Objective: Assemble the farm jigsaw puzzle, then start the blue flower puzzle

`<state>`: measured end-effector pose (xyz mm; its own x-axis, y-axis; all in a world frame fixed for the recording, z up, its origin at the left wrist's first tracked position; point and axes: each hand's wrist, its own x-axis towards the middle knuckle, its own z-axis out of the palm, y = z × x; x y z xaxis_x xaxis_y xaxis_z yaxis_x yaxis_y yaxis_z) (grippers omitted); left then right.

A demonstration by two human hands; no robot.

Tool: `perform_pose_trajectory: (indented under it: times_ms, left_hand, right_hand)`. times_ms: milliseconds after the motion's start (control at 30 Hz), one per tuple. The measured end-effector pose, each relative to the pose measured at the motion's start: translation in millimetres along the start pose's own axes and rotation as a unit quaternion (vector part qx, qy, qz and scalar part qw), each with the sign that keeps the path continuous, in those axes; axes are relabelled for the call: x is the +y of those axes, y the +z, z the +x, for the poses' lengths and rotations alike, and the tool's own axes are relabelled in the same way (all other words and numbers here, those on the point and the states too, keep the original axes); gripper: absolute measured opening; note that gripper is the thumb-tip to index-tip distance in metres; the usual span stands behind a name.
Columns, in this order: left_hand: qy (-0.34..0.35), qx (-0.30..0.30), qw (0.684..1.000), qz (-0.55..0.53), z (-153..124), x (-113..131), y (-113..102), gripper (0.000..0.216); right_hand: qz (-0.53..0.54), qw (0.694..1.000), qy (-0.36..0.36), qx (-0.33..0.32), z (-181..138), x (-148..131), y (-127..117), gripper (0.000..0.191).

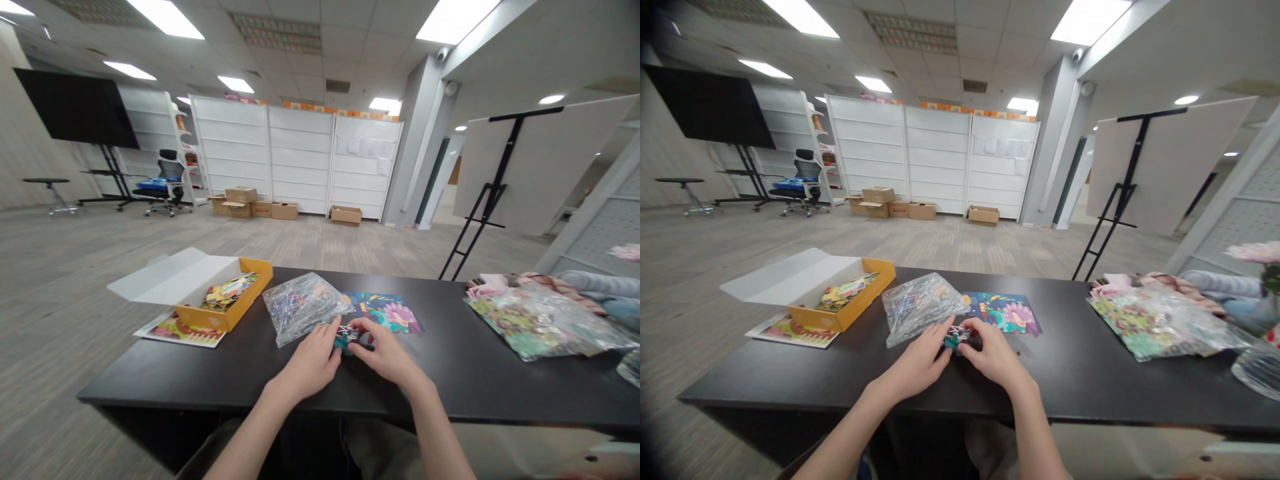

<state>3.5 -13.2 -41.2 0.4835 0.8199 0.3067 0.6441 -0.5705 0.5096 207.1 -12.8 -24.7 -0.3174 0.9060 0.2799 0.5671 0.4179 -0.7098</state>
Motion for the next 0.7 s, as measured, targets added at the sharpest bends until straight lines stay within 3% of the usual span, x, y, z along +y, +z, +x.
perform_pose_trajectory:
  times_ms: [233, 400, 467, 567, 633, 700]
  left_hand:
    - [0.029, 0.019, 0.998, 0.044, -3.3, 8.9, -6.8, 0.057]
    - [0.088, 0.133, 0.985, 0.059, -5.7, 11.7, -37.5, 0.042]
    - [0.052, 0.186, 0.975, 0.114, -7.9, 3.3, -51.3, 0.037]
    - [-0.077, 0.202, 0.963, 0.159, -10.5, -15.7, -64.7, 0.024]
    - [-0.155, 0.212, 0.958, 0.116, -10.3, -25.6, -67.5, 0.012]
    - [-0.181, 0.238, 0.953, 0.056, -8.1, -29.9, -66.2, 0.013]
  right_hand:
    - [0.015, 1.0, -0.011, -0.002, 0.9, -11.5, 4.6, 0.03]
    - [0.077, 0.995, 0.026, 0.061, 3.4, -7.6, -0.8, 0.029]
    - [0.11, 0.988, 0.057, 0.09, 5.5, -3.4, -1.3, 0.032]
    - [0.185, 0.971, 0.105, 0.105, 9.6, -2.7, 3.0, 0.038]
    - [0.241, 0.958, 0.132, 0.081, 12.7, -8.2, 9.4, 0.04]
    - [0.279, 0.948, 0.147, 0.045, 16.1, -16.9, 18.2, 0.04]
